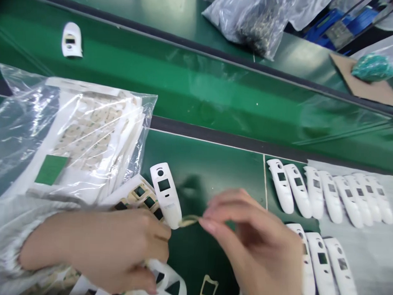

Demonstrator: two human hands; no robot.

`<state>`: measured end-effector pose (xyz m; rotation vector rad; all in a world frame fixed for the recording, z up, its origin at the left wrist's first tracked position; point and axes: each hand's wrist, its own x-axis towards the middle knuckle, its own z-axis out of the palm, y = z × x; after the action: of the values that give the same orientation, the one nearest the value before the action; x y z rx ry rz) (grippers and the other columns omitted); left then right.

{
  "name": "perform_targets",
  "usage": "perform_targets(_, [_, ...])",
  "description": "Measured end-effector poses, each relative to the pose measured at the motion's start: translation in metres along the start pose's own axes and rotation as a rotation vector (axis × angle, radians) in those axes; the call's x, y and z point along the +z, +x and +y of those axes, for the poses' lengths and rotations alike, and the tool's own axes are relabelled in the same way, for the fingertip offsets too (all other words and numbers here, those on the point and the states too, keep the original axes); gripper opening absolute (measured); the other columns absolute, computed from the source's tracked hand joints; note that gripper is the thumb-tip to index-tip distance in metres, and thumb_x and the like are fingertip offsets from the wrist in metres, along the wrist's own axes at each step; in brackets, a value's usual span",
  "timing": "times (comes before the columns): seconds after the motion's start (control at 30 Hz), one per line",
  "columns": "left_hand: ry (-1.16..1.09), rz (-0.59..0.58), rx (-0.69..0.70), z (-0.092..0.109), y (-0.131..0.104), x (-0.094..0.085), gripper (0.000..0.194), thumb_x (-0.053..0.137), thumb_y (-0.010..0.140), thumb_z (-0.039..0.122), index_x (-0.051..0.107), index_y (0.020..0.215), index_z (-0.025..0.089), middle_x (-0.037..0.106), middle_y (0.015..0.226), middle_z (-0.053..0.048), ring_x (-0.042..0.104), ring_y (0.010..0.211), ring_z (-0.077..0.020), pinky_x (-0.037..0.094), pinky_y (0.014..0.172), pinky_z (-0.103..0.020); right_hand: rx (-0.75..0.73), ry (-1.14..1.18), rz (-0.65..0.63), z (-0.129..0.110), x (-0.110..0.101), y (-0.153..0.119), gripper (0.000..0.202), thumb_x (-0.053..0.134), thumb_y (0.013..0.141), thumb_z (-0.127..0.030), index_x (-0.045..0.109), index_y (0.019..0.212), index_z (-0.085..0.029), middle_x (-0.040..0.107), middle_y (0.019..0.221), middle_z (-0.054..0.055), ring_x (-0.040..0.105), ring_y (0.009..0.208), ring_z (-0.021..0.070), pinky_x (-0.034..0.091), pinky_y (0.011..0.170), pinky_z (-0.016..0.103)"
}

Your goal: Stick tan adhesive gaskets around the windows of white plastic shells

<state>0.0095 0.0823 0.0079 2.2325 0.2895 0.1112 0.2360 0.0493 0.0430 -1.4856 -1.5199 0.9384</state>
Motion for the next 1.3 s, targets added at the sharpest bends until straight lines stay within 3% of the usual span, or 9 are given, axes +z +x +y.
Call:
perform_targets(0.07, [0.224,-0.053,0.043,0.006,-0.004,0.003,0.02,0.071,0.081,0.025,0.057,0.069,0.017,0.055,0.068,0.002,0.047,0.052,-0.0129,0.038,0.047,-0.03,0.117,0.105,-0.112,0.008,0.015,0.024,0.008,0.077,0.074,-0.024,0.07,0.075,-0.027,0.068,0.076,0.0,0.062,0.073,0.0151,0.049,0.062,0.025])
perform_targets(0.17, [0.431,-0.003,0.073,0.014,-0.007,0.007,0.016,0.064,0.082,0.02,0.054,0.069,0.018,0.053,0.07,0.001,0.048,0.057,-0.0159,0.045,0.055,-0.033,0.284,0.215,-0.221,0.027,0.032,0.049,0.016,0.08,0.07,-0.032,0.068,0.067,-0.023,0.066,0.07,0.001,0.058,0.066,0.0133,0.046,0.061,0.025])
perform_targets(0.3, [0.607,0.231,-0.039,0.02,-0.005,0.02,0.014,0.049,0.089,0.019,0.061,0.083,0.017,0.068,0.098,-0.007,0.063,0.087,-0.0226,0.051,0.075,-0.037,0.358,0.297,-0.203,0.045,0.041,0.061,0.02,0.078,0.072,-0.039,0.067,0.068,-0.022,0.063,0.068,0.0,0.055,0.067,0.0122,0.046,0.063,0.025])
perform_targets(0.37, [0.718,0.316,-0.1,0.021,-0.004,0.031,0.016,0.046,0.091,0.019,0.061,0.088,0.016,0.066,0.12,-0.012,0.062,0.109,-0.0275,0.047,0.091,-0.041,0.376,0.326,-0.192,0.049,0.042,0.062,0.02,0.078,0.072,-0.039,0.067,0.068,-0.022,0.064,0.071,0.0,0.056,0.07,0.0122,0.047,0.066,0.024])
perform_targets(0.47, [0.817,0.363,-0.155,0.017,-0.002,0.047,0.015,0.05,0.09,0.021,0.056,0.078,0.016,0.066,0.123,-0.016,0.062,0.114,-0.0346,0.041,0.098,-0.05,0.395,0.36,-0.183,0.051,0.041,0.064,0.019,0.079,0.07,-0.037,0.068,0.066,-0.022,0.066,0.076,0.001,0.059,0.076,0.0131,0.048,0.07,0.024])
perform_targets(0.67, [0.631,0.276,-0.041,0.007,0.001,0.052,0.014,0.053,0.092,0.024,0.059,0.082,0.018,0.063,0.129,-0.008,0.057,0.123,-0.0346,0.044,0.097,-0.046,0.333,0.324,-0.287,0.051,0.033,0.067,0.015,0.078,0.073,-0.032,0.068,0.068,-0.022,0.065,0.08,0.002,0.061,0.077,0.0135,0.05,0.07,0.025])
perform_targets(0.87, [0.559,0.208,-0.031,0.007,0.0,0.043,0.021,0.05,0.095,0.03,0.066,0.094,0.017,0.062,0.132,-0.009,0.055,0.126,-0.0264,0.038,0.108,-0.038,0.219,0.045,-0.442,0.048,0.023,0.065,0.021,0.075,0.077,-0.037,0.066,0.067,-0.021,0.059,0.081,0.002,0.058,0.073,0.0128,0.047,0.066,0.025])
perform_targets(0.97, [0.545,0.175,-0.051,0.01,0.0,0.042,0.026,0.05,0.096,0.035,0.068,0.099,0.017,0.061,0.133,-0.009,0.054,0.127,-0.0233,0.036,0.11,-0.035,0.174,-0.041,-0.449,0.047,0.025,0.064,0.023,0.072,0.079,-0.039,0.066,0.067,-0.021,0.057,0.079,0.001,0.057,0.071,0.0126,0.045,0.062,0.025])
perform_targets(1.3, [0.529,0.127,-0.068,0.01,0.0,0.041,0.024,0.045,0.098,0.027,0.067,0.103,0.017,0.06,0.135,-0.007,0.052,0.129,-0.0224,0.033,0.111,-0.035,0.093,-0.139,-0.408,0.048,0.03,0.06,0.019,0.07,0.081,-0.031,0.065,0.066,-0.021,0.055,0.077,0.0,0.053,0.067,0.0098,0.045,0.06,0.024])
